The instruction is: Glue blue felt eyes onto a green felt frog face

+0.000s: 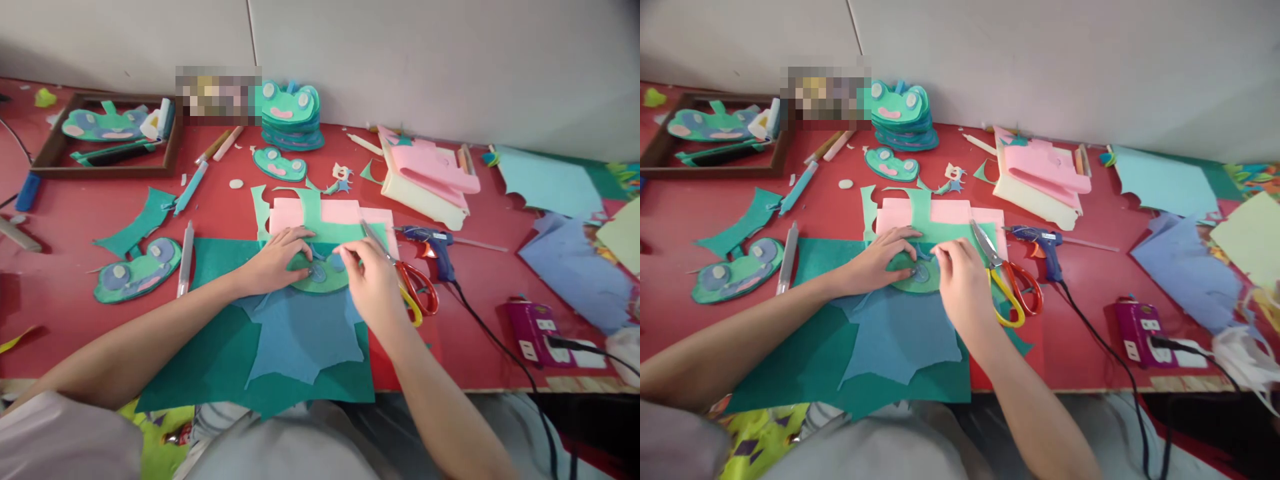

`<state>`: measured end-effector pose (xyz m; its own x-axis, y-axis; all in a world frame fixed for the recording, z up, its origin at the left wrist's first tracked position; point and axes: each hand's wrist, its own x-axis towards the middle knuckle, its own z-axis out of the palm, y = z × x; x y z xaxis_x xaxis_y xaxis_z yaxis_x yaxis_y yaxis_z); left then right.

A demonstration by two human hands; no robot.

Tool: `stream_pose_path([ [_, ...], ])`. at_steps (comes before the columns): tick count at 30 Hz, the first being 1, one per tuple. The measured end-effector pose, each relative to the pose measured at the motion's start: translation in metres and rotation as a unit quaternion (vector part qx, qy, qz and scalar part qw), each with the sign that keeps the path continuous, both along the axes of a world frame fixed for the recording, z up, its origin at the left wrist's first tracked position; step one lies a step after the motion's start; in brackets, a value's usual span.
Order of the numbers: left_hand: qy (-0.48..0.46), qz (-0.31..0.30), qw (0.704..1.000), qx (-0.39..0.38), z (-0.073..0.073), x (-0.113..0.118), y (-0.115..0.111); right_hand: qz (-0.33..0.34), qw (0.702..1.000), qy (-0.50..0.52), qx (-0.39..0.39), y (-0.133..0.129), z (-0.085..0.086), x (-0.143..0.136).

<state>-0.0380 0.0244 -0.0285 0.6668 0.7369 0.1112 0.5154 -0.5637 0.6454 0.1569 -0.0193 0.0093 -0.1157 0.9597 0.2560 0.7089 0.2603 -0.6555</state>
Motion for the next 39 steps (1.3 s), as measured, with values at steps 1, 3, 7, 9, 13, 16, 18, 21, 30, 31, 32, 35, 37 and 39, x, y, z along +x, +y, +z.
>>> stream_pose_path([
  [1,-0.001,0.0,1.0,-0.001,0.0,0.0,0.0,-0.008,1.0,0.009,0.014,0.003,-0.002,-0.007],
  [3,-0.003,0.002,1.0,-0.003,0.0,0.0,0.0,-0.027,0.999,0.02,0.032,0.01,-0.01,-0.012],
  [7,-0.002,0.004,1.0,-0.007,0.0,0.0,0.0,0.029,0.996,0.053,-0.065,0.017,-0.026,-0.003],
  [9,0.003,0.007,1.0,-0.009,0.0,0.0,0.0,0.043,0.993,0.053,-0.097,0.018,-0.031,0.002],
  [13,-0.004,0.008,1.0,-0.014,0.001,0.0,0.001,0.053,0.987,0.057,-0.139,0.02,-0.03,0.005],
  [16,-0.011,0.005,1.0,-0.02,0.002,0.0,0.001,0.061,0.984,0.071,-0.155,0.021,-0.029,0.006],
  [18,-0.014,0.006,1.0,-0.023,0.002,0.001,0.001,0.069,0.981,0.08,-0.165,0.022,-0.029,0.008],
  [21,-0.015,0.008,0.999,-0.028,0.002,0.001,0.002,0.083,0.975,0.088,-0.184,0.023,-0.029,0.012],
  [30,-0.031,0.001,0.999,-0.031,0.0,-0.001,0.004,0.126,0.961,0.105,-0.225,0.022,-0.023,0.016],
  [31,-0.032,0.002,0.999,-0.034,0.0,-0.001,0.004,0.131,0.958,0.107,-0.232,0.022,-0.022,0.016],
  [32,-0.033,0.004,0.999,-0.037,0.001,-0.001,0.004,0.136,0.956,0.109,-0.237,0.022,-0.021,0.016],
  [35,-0.034,0.009,0.998,-0.047,0.003,0.0,0.004,0.14,0.953,0.11,-0.246,0.022,-0.02,0.016],
  [37,-0.034,0.011,0.998,-0.052,0.004,0.0,0.003,0.139,0.953,0.109,-0.246,0.023,-0.02,0.016],
  [39,-0.037,0.011,0.998,-0.053,0.003,-0.001,0.003,0.142,0.954,0.107,-0.243,0.023,-0.021,0.016],
])
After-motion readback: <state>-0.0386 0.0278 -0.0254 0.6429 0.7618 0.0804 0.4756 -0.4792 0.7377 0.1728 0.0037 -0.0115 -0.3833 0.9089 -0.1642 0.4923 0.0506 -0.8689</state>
